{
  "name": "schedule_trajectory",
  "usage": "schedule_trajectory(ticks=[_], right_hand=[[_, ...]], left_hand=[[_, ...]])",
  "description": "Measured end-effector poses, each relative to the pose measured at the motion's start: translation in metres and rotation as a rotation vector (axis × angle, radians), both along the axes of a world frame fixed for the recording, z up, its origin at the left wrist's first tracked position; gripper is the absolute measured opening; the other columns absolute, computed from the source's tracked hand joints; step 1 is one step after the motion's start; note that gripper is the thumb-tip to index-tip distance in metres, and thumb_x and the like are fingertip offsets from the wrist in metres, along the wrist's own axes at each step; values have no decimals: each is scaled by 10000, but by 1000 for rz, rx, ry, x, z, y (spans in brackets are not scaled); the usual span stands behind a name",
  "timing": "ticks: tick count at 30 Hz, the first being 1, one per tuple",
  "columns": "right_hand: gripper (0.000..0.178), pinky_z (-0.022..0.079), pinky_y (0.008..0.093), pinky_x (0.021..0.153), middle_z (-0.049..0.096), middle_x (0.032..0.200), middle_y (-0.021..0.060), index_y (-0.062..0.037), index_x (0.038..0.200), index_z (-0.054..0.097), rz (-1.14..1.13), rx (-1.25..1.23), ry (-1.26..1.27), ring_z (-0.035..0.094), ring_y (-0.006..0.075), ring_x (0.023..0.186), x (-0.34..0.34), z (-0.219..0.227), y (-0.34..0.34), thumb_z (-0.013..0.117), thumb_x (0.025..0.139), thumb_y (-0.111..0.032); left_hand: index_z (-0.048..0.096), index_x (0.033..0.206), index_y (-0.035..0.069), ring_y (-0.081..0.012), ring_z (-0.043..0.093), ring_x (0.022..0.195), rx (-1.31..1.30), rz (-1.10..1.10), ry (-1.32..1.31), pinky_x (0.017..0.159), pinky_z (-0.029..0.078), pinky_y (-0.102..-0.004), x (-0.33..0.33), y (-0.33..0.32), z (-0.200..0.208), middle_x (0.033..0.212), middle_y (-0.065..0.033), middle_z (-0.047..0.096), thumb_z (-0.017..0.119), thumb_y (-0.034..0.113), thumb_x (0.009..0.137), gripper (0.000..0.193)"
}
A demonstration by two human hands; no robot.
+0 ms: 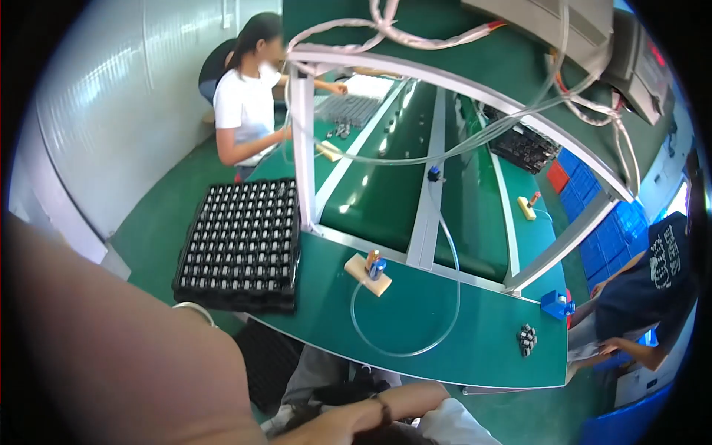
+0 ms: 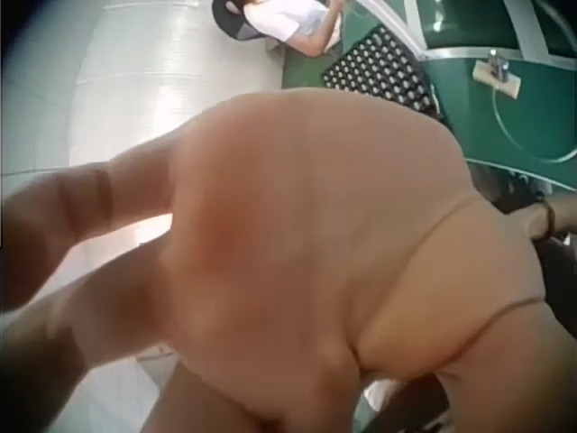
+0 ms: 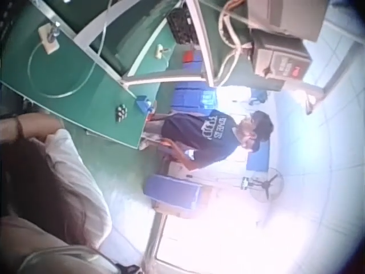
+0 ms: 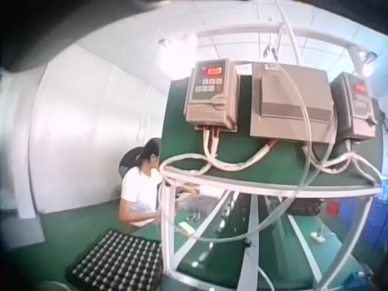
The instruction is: The person assembles small electronic parts by hand at a production line, then places the assembled components into a sorting tray.
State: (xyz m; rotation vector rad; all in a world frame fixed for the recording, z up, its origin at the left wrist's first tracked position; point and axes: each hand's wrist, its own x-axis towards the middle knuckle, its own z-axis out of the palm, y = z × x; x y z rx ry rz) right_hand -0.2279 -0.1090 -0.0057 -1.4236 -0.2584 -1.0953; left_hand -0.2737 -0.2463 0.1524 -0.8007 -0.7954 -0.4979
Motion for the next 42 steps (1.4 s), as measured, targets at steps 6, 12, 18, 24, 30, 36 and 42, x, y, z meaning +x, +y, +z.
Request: schedule_trajectory(ticks=[6, 12, 18, 24, 30, 36, 42], right_hand=[[150, 471, 290, 728, 638, 811, 115, 19, 874, 609, -687, 422, 536, 600, 187, 815, -188, -67, 25, 566, 833, -120], [581, 432, 326, 748, 530, 1011, 108, -7, 1144, 454, -1900, 406, 833, 521, 206, 907, -265, -170, -40, 746, 696, -236], [476, 462, 354, 722, 582, 890, 155, 7, 1047, 530, -1866, 398, 873, 579, 265, 815, -281, -195, -91, 733, 705, -256], [275, 473, 443, 648, 584, 787, 211, -10, 830, 549, -2015, 298, 1038, 578, 392, 739, -273, -204, -85, 676, 749, -241], [288, 454, 438, 690, 559, 838, 177, 10, 867, 544, -1981, 286, 993, 552, 374, 796, -262, -197, -83, 676, 751, -218], [317, 456, 443, 669, 573, 812, 199, 17, 844, 538, -2012, 362, 1054, 556, 386, 783, -264, -208, -93, 684, 751, -249], [834, 425, 385, 816, 540, 1010, 134, -36, 1234, 408, -1936, 247, 959, 501, 292, 944, -270, -202, -77, 836, 543, -224]], left_hand=[[437, 1255, 117, -360, 360, 1199, 150, 240, -106, 1010, 173, -555, 40, 29, -47, 1289, -172, 420, 429, 405, 761, 572], [438, 1261, 124, -362, 357, 1203, 310, 210, -179, 1015, 163, -561, 58, 39, -72, 1295, -171, 418, 426, 411, 758, 579], [438, 1267, 131, -365, 353, 1208, 387, 163, -189, 1019, 152, -567, 58, 35, -88, 1302, -169, 416, 422, 416, 755, 586], [373, 1292, 1, -304, 417, 1102, 528, 371, -604, 933, 291, -437, 90, 23, -175, 1281, -149, 421, 417, 413, 831, 620], [443, 1172, -72, -207, 467, 1025, 988, 225, -941, 873, 337, -317, 70, 57, -254, 1110, -135, 502, 459, 329, 811, 540], [447, 1163, -74, -193, 480, 994, 1105, 108, -991, 856, 339, -305, 71, 71, -271, 1053, -126, 527, 456, 257, 834, 467], [458, 1150, -75, -188, 496, 955, 1109, 171, -1026, 838, 357, -295, 81, 68, -266, 1022, -128, 539, 452, 266, 850, 454]])
